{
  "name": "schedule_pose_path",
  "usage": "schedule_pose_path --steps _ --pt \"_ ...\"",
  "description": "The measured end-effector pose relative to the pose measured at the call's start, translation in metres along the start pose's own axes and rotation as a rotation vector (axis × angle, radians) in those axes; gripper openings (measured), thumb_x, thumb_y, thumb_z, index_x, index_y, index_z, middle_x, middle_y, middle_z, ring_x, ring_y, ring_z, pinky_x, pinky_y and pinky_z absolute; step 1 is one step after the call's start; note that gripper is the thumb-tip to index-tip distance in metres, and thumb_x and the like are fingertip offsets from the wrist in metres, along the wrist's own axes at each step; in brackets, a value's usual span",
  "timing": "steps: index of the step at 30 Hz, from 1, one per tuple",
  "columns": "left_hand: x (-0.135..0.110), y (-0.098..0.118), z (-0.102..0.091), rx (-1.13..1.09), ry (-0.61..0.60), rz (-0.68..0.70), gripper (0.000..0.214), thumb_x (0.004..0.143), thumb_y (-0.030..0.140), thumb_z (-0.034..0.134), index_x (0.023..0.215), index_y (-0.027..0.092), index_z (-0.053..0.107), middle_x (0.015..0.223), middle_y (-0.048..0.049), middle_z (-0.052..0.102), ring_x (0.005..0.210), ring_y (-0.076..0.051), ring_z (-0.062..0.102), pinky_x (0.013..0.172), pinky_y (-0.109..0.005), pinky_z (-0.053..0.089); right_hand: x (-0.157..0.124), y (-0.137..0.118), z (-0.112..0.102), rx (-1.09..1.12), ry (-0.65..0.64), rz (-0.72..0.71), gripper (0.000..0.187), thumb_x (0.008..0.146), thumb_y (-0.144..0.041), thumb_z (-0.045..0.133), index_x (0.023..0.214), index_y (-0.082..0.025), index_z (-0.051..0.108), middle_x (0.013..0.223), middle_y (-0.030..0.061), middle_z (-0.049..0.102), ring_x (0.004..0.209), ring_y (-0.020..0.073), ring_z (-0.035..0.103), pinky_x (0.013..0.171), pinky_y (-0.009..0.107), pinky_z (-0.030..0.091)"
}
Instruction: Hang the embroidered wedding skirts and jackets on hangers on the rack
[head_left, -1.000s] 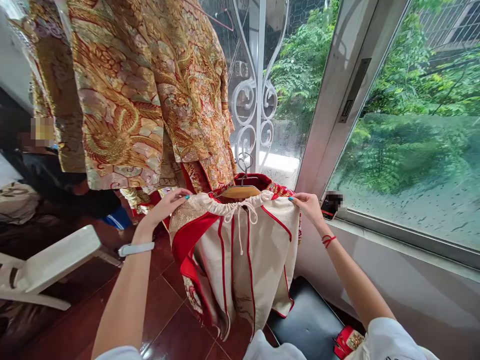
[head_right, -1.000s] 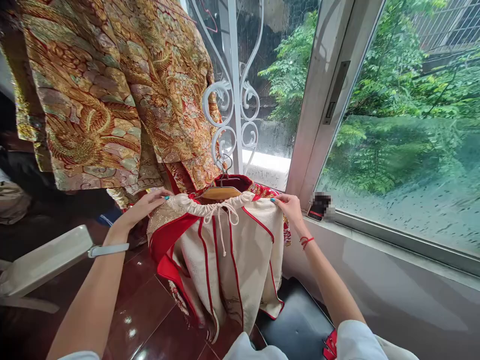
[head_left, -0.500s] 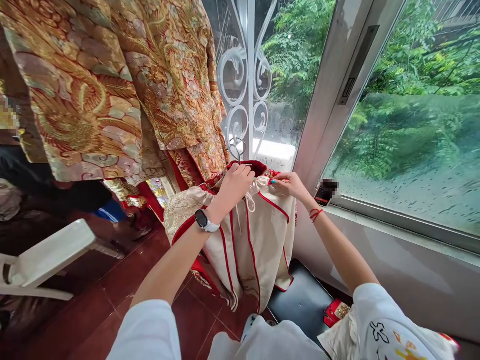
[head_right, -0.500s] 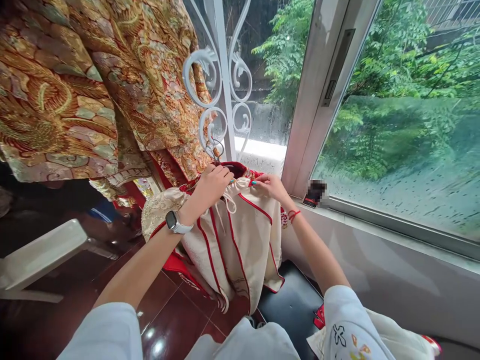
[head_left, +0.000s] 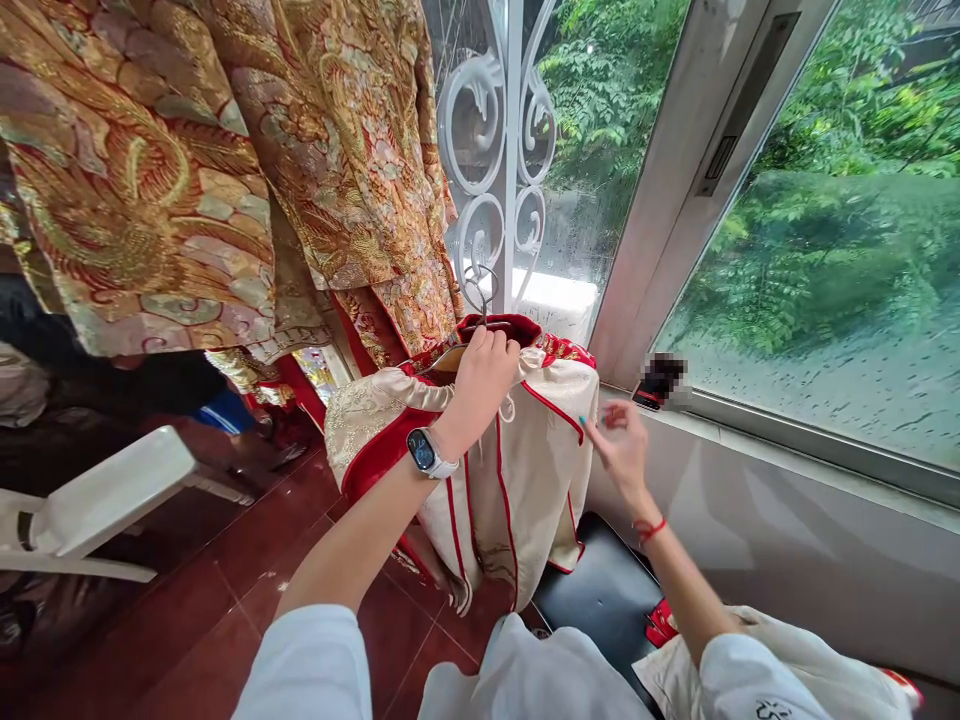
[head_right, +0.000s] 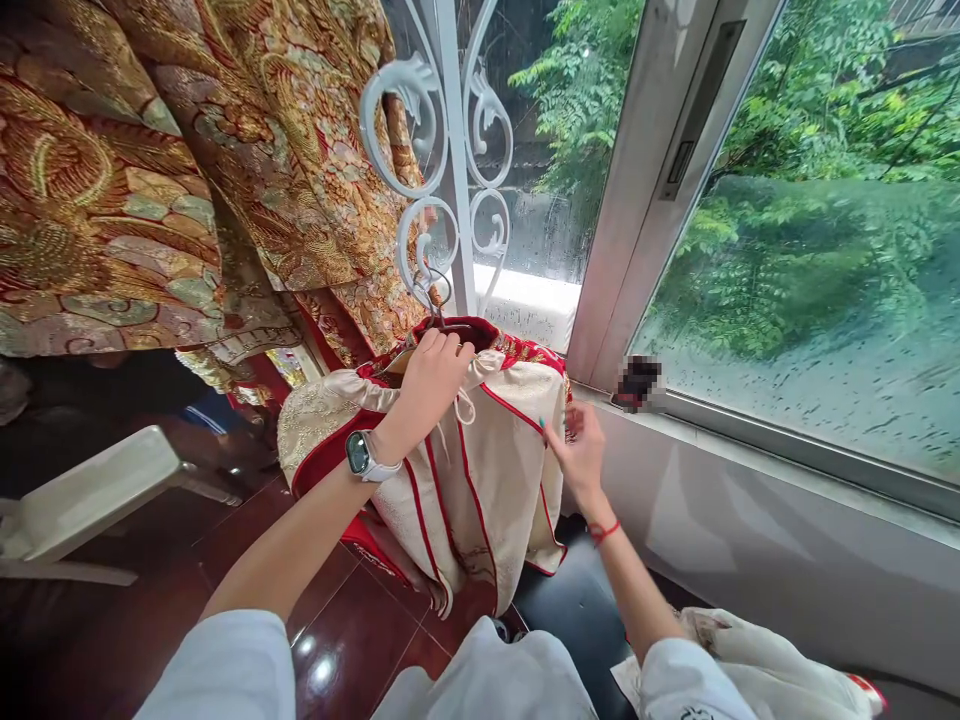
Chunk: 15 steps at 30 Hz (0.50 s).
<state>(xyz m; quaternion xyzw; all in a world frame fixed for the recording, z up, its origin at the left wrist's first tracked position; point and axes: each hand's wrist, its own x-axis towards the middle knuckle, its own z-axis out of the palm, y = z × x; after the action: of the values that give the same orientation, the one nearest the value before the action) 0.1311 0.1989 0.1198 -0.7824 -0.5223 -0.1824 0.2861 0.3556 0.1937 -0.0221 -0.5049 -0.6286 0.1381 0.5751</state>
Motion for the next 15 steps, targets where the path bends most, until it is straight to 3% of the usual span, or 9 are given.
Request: schedule_pose_path --steps 2,4,6,8,11,13,15 --pt "0.000 0.001 -0.001 -0.012 -0.032 -0.022 0.031 0.093 -0.001 0.035 0.093 0.012 0.062 0.090 -0.0110 0.063 0.092 -0.026 0.059 0.095 -0.044 0.042 -0.040 0.026 0.016 0.099 -0.141 0.210 0.042 0.073 -0.049 0.071 0.101 -0.021 0.056 0.092 0.0061 0.065 0.078 0.0208 0.060 0.068 0.033 0.051" --pt "0.000 0.002 -0.001 -0.043 -0.041 -0.039 0.031 0.093 -0.002 0.034 0.092 0.012 0.062 0.090 -0.0116 0.063 0.092 -0.026 0.059 0.095 -0.045 0.041 -0.060 0.045 0.032 0.179 -0.294 0.313 0.037 0.076 -0.048 0.064 0.098 -0.019 0.057 0.093 0.0077 0.067 0.080 0.0222 0.061 0.069 0.034 0.052" --pt "0.000 0.000 0.000 -0.038 -0.024 -0.028 0.033 0.092 -0.003 0.032 0.090 0.013 0.062 0.089 -0.0114 0.062 0.091 -0.027 0.058 0.093 -0.045 0.041 -0.055 0.057 0.038 0.164 -0.392 0.317 0.030 0.076 -0.046 0.059 0.090 -0.019 0.060 0.087 0.0072 0.068 0.077 0.0226 0.060 0.070 0.034 0.050" --pt "-0.001 -0.001 0.002 0.018 0.005 0.002 0.034 0.091 -0.003 0.033 0.089 0.014 0.062 0.086 -0.0101 0.061 0.087 -0.026 0.057 0.091 -0.044 0.042 -0.035 0.064 0.029 0.104 -0.441 0.289 0.025 0.071 -0.043 0.060 0.078 -0.019 0.061 0.075 0.0044 0.065 0.069 0.0215 0.056 0.065 0.033 0.046" --pt "-0.001 -0.002 0.002 0.114 0.042 0.027 0.032 0.092 -0.002 0.035 0.089 0.015 0.062 0.083 -0.0082 0.060 0.083 -0.024 0.056 0.086 -0.040 0.044 -0.017 0.071 0.001 0.005 -0.367 0.244 0.019 0.069 -0.038 0.058 0.062 -0.021 0.055 0.056 0.0003 0.052 0.059 0.0176 0.044 0.058 0.031 0.037" --pt "0.001 0.000 -0.001 0.169 0.030 0.026 0.031 0.093 -0.001 0.035 0.090 0.014 0.063 0.084 -0.0086 0.061 0.083 -0.024 0.057 0.084 -0.039 0.044 -0.027 0.073 -0.010 -0.083 -0.227 0.225 0.022 0.073 -0.036 0.051 0.056 -0.022 0.046 0.051 -0.0005 0.043 0.056 0.0157 0.037 0.056 0.030 0.031" --pt "0.002 0.003 -0.004 0.219 -0.019 0.018 0.030 0.093 0.000 0.035 0.092 0.012 0.063 0.086 -0.0103 0.063 0.084 -0.025 0.058 0.083 -0.039 0.044 -0.049 0.068 -0.009 -0.127 -0.180 0.223 0.028 0.077 -0.039 0.049 0.054 -0.024 0.040 0.049 -0.0008 0.039 0.053 0.0151 0.035 0.053 0.030 0.029"
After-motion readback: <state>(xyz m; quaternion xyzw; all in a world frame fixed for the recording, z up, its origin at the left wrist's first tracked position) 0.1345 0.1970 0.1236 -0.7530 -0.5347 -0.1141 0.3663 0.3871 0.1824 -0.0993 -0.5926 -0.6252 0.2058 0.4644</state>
